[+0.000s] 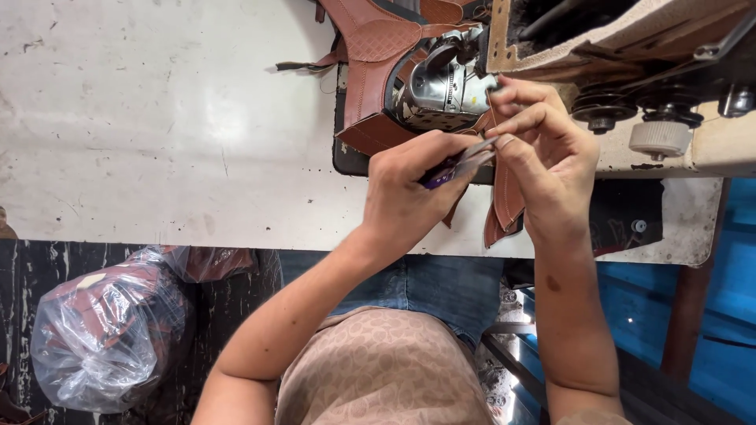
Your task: Sewing together leather components to form shoe uppers using an industrial sewing machine.
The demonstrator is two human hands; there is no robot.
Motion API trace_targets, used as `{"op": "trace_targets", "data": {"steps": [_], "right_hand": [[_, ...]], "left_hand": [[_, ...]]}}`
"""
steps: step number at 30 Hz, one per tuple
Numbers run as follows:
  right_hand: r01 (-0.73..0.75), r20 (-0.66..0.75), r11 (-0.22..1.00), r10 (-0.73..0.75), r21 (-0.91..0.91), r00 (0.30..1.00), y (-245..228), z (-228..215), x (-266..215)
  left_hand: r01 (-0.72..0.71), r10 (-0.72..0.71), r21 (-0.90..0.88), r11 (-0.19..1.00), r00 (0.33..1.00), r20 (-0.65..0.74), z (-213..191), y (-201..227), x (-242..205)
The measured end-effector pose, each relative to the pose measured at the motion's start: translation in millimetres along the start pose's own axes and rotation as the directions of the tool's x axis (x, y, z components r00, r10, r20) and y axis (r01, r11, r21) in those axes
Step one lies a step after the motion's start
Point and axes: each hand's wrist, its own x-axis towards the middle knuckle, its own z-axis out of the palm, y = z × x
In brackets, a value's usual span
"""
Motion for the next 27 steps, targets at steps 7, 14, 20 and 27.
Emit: {"op": "trace_targets", "data": {"steps": [7,14,20,27], "right_hand": [[0.350,0.080,0.817,-0.354,-0.458,0.932,-3,14,6],[0.463,0.264,0.516,-0.414,-0.720,0.871,-2,12,32],[0.438,0.220,0.491,-0.440,-0.753,0.871,34,-10,44],[0.406,0.148,0.559,-0.449,-0.723,0.881,57,-10,46]], "left_hand": [[-0.198,0.188,0.262,0.945,0.980,0.062,-22,-4,9],[-0.138,0.146,0.299,0.944,0.989,-0.006,-31,-15,37],[-0.039,0.052,0.134,0.990,0.994,-0.093,-31,-20,50],[-0.019,0.033,0.125,0.992,0.993,-0.111,-32,-30,50]]}}
